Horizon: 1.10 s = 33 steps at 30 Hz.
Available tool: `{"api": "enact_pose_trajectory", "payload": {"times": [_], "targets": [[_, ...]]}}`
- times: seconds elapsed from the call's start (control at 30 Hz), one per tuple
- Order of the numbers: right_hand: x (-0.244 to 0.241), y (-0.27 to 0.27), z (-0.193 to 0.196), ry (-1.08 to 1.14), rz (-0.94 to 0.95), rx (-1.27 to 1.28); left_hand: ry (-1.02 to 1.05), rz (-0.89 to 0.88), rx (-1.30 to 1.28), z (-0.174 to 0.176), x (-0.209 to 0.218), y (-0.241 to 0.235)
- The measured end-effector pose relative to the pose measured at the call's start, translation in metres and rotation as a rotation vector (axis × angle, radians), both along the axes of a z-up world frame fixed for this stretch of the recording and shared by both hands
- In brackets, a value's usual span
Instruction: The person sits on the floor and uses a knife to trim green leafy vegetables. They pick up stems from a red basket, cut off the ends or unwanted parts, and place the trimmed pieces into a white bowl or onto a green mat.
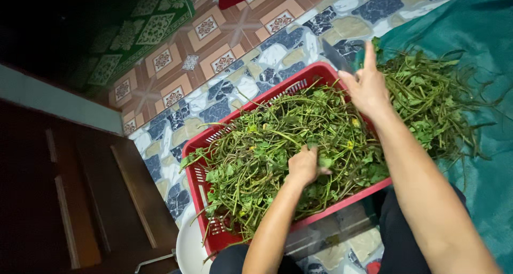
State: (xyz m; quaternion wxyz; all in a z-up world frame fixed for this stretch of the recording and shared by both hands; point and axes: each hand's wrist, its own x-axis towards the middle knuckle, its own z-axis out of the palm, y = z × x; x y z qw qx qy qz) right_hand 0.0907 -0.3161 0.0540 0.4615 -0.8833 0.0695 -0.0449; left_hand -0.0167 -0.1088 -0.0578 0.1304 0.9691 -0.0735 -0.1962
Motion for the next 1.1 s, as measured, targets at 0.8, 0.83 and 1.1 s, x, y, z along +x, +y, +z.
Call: {"api": "enact_pose_trajectory", "payload": {"times": [0.8, 0.83, 1.1], "targets": [[-0.034, 0.047, 0.009, 0.269, 0.568, 0.787, 0.114, 0.371, -1.298, 0.086, 0.057, 0.049], [-0.032, 0.050, 0.003, 0.268, 0.551, 0.755, 0.127, 0.361, -1.163, 0.081, 0.055, 0.040], [-0.021, 0.072, -0.034, 0.116, 0.313, 0.081, -0.216, 0.227, -0.840, 0.064, 0.053, 0.025]]}}
